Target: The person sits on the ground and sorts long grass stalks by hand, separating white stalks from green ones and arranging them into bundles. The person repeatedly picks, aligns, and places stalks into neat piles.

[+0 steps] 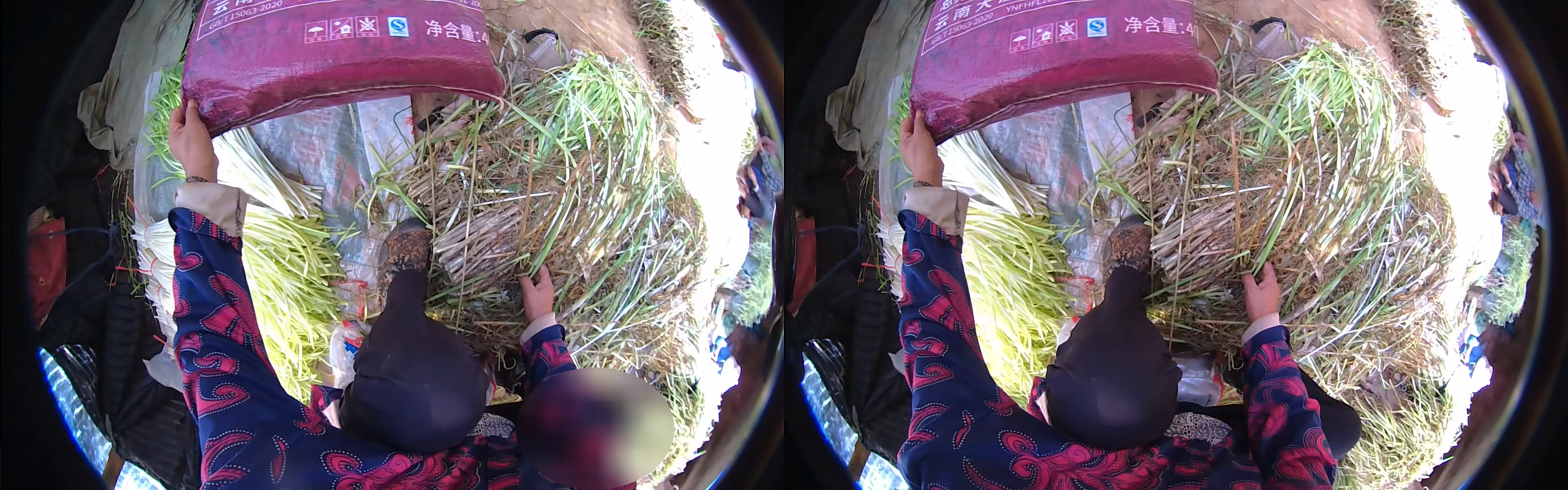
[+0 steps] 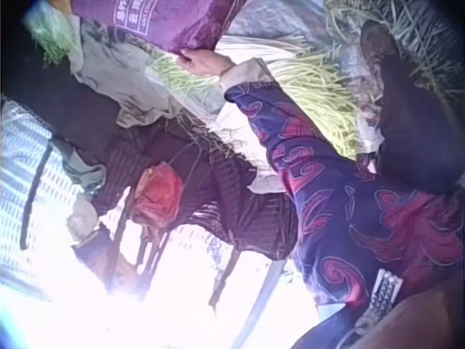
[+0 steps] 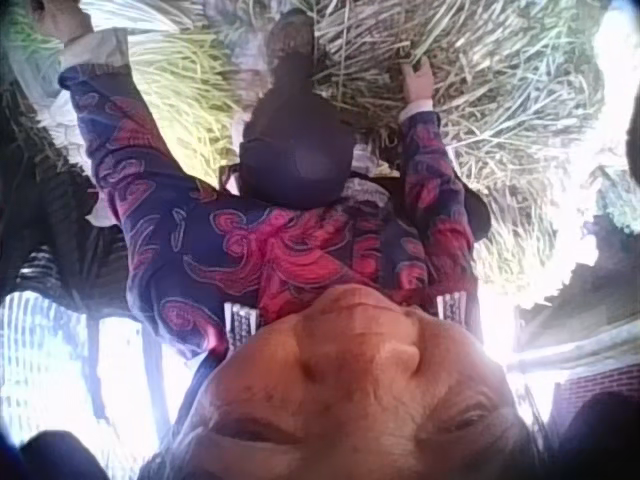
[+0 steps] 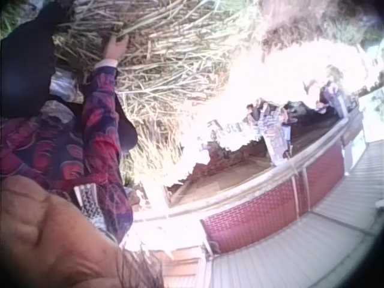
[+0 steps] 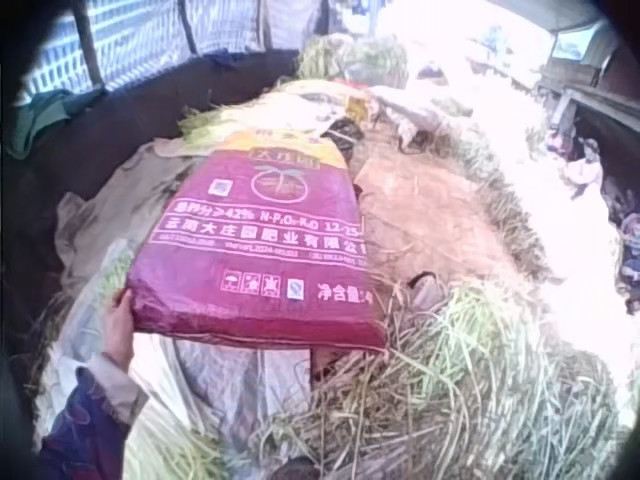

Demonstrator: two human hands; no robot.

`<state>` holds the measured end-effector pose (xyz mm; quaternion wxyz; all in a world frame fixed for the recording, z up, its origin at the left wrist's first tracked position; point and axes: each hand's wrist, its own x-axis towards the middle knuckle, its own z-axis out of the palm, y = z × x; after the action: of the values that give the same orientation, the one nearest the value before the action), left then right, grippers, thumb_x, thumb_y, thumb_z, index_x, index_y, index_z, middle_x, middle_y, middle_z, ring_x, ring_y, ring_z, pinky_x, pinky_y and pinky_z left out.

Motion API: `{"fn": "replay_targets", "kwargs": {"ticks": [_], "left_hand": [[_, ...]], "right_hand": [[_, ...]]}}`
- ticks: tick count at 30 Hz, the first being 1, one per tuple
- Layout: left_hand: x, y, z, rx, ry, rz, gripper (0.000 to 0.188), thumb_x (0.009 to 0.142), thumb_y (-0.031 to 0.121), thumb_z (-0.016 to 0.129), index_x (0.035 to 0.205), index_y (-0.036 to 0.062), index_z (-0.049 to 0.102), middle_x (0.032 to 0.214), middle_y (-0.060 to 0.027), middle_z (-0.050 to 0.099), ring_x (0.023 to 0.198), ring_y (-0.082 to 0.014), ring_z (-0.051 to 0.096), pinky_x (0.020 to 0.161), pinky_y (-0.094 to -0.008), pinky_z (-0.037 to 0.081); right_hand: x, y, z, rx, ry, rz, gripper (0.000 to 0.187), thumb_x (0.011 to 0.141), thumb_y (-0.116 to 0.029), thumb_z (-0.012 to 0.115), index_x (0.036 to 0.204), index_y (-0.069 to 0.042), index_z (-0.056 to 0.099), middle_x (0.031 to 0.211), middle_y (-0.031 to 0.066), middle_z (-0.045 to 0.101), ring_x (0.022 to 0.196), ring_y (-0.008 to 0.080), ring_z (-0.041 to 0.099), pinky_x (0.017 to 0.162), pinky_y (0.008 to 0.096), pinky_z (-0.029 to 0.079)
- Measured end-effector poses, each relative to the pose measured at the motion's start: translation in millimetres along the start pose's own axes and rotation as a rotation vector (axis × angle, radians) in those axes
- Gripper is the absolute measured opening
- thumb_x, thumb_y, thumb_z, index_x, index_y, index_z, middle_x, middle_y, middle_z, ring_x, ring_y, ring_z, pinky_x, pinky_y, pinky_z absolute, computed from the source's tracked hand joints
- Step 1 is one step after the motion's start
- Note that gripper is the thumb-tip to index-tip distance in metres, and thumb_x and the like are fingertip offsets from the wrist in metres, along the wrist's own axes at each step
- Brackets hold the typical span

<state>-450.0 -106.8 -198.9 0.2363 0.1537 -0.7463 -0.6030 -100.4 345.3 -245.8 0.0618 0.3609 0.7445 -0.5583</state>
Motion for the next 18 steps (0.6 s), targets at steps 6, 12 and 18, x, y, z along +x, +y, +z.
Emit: {"fn": "replay_targets", "kwargs": {"ticks": [6, 12, 18], "left_hand": [[-75, -38, -24, 0.575, -0.025, -0.066, 0.029, 0.079, 0.027, 0.047, 0.084, -0.0019, 0.053, 0.069, -0.0109, 0.053, 0.062, -0.0165, 0.045, 0.061, -0.0287, 0.038], [-170, -89, -69, 0.309, -0.039, -0.269, 0.019, 0.082, 0.02, 0.046, 0.078, 0.0013, 0.05, 0.069, -0.0007, 0.049, 0.064, -0.0071, 0.04, 0.059, -0.0207, 0.035], [-182, -91, -84, 0.155, -0.112, -0.354, 0.015, 0.082, 0.019, 0.046, 0.079, 0.005, 0.05, 0.071, -0.0006, 0.051, 0.058, -0.0065, 0.043, 0.051, -0.0186, 0.036]], "right_hand": [[-6, -1, 3, -0.11, 0.07, -0.002, 0.028, 0.072, -0.009, 0.053, 0.098, 0.0, 0.047, 0.086, 0.0082, 0.058, 0.078, 0.0145, 0.054, 0.071, 0.0245, 0.04], [-14, 3, -1, -0.14, 0.072, 0.037, 0.031, 0.07, -0.012, 0.055, 0.097, -0.001, 0.046, 0.09, 0.0095, 0.057, 0.08, 0.0173, 0.053, 0.073, 0.0274, 0.039], [-16, 6, -5, -0.307, 0.096, 0.027, 0.037, 0.071, -0.022, 0.054, 0.101, -0.004, 0.045, 0.087, 0.019, 0.055, 0.082, 0.0333, 0.052, 0.072, 0.0347, 0.04]]}}
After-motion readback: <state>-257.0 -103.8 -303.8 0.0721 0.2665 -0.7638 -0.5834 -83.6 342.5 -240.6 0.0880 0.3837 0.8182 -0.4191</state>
